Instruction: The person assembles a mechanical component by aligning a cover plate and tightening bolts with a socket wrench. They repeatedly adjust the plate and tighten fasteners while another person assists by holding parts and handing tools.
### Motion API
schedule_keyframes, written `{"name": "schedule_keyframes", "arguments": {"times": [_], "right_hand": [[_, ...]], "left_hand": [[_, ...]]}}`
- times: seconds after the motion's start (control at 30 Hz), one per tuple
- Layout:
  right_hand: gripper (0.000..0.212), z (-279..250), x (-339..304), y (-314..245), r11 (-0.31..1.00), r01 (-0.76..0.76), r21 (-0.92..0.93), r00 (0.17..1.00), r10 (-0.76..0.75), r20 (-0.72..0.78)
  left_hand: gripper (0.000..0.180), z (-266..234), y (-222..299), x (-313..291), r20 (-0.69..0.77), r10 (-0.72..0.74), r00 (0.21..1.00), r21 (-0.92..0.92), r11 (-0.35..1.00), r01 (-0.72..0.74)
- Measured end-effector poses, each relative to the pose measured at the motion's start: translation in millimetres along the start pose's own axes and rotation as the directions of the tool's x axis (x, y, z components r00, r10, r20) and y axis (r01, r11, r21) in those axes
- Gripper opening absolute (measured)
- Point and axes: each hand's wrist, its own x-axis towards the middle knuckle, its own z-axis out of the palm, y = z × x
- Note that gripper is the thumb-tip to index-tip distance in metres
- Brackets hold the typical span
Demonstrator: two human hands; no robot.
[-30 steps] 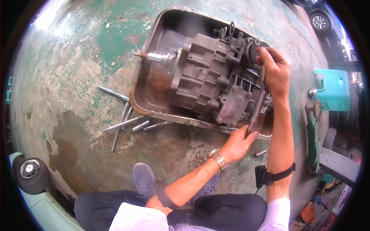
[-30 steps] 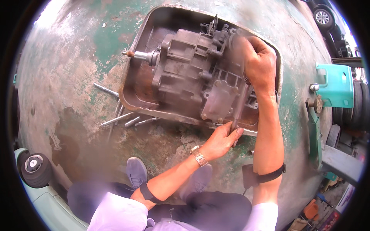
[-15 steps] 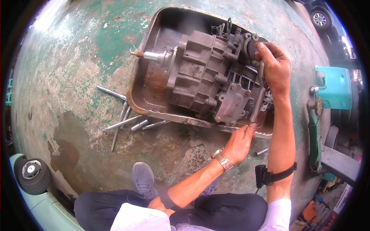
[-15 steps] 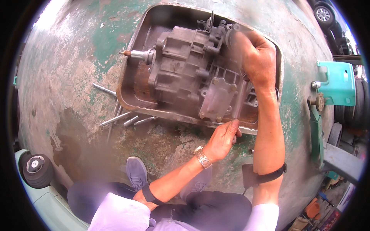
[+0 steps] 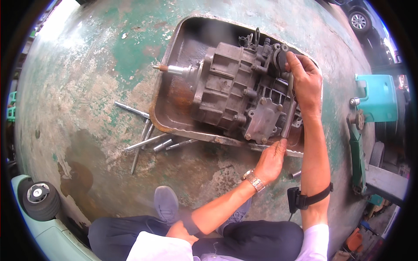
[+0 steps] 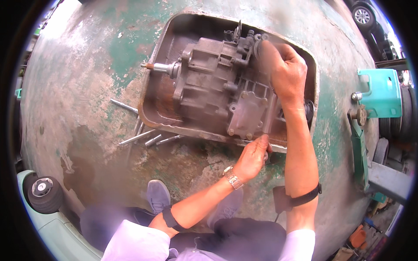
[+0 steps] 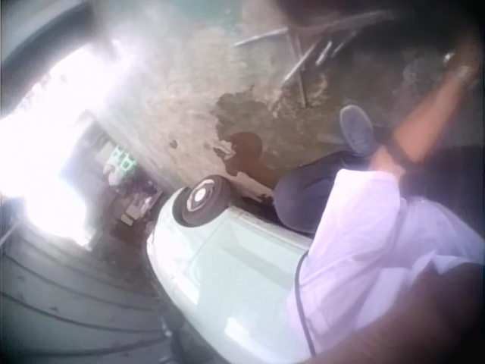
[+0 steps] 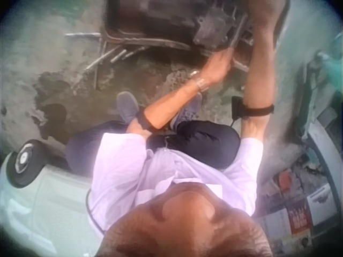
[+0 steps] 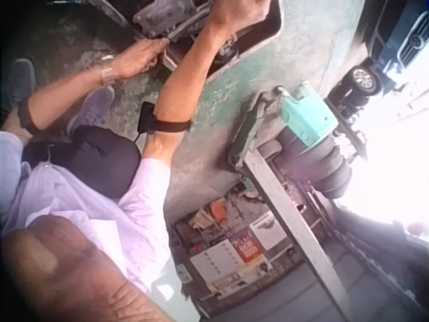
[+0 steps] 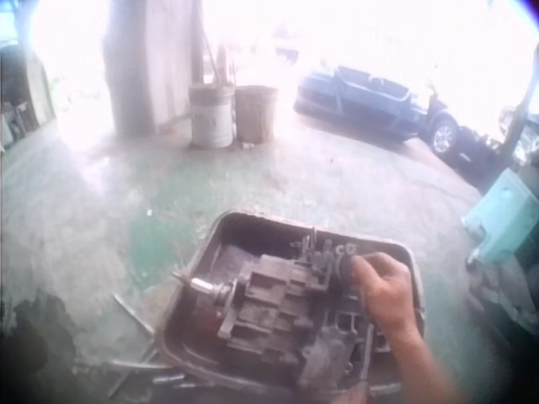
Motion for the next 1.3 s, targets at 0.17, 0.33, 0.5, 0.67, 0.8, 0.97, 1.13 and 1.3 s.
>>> {"name": "schedule_keyframes", "arguments": {"times": [0.17, 0.33, 0.5, 0.67, 0.8, 0.97, 1.13, 1.3], "right_hand": [[0.035, -7.7, -14.6, -3.7, 0.936, 0.277, -0.219, 0.961, -0.266, 0.076], [0.028, -15.8, -14.5, -7.5, 0.760, 0.442, -0.476, 0.894, -0.414, 0.169], [0.023, -29.0, -7.2, -9.5, 0.911, 0.294, -0.290, 0.956, -0.274, 0.106], [0.018, -40.4, -6.7, -0.7, 0.988, 0.057, -0.147, 0.998, -0.057, 0.002], [0.021, -38.3, -4.9, 7.9, 0.982, -0.127, 0.142, 0.992, 0.128, 0.007], [0.039, -19.1, -7.4, 9.8, 0.992, -0.094, 0.083, 0.996, 0.094, 0.004], [0.042, -12.8, -7.3, 1.8, 0.977, -0.182, 0.108, 0.983, 0.179, 0.038], [0.048, -15.7, -6.9, 7.0, 0.962, -0.246, 0.115, 0.968, 0.238, 0.078]], "left_hand": [[0.063, 0.2, -7.2, 3.0, -0.050, 0.090, 0.995, 0.113, 0.990, -0.084], [0.056, 40.6, -16.5, 12.3, -0.049, 0.014, 0.999, -0.094, 0.995, -0.019], [0.052, 63.6, -12.9, 20.2, -0.001, 0.032, 1.000, -0.072, 0.997, -0.032], [0.048, 22.9, 17.7, -1.1, 0.003, -0.005, 1.000, 0.205, 0.979, 0.004], [0.040, -31.5, 62.7, -21.9, -0.064, -0.059, 0.996, 0.362, 0.929, 0.078], [0.028, -106.2, 133.1, -27.9, -0.045, 0.037, 0.998, 0.358, 0.934, -0.019], [0.017, -142.5, 182.8, -7.0, 0.036, 0.066, 0.997, 0.428, 0.901, -0.075], [0.021, -167.7, 247.7, 41.2, 0.162, 0.089, 0.983, 0.734, 0.655, -0.180]]}}
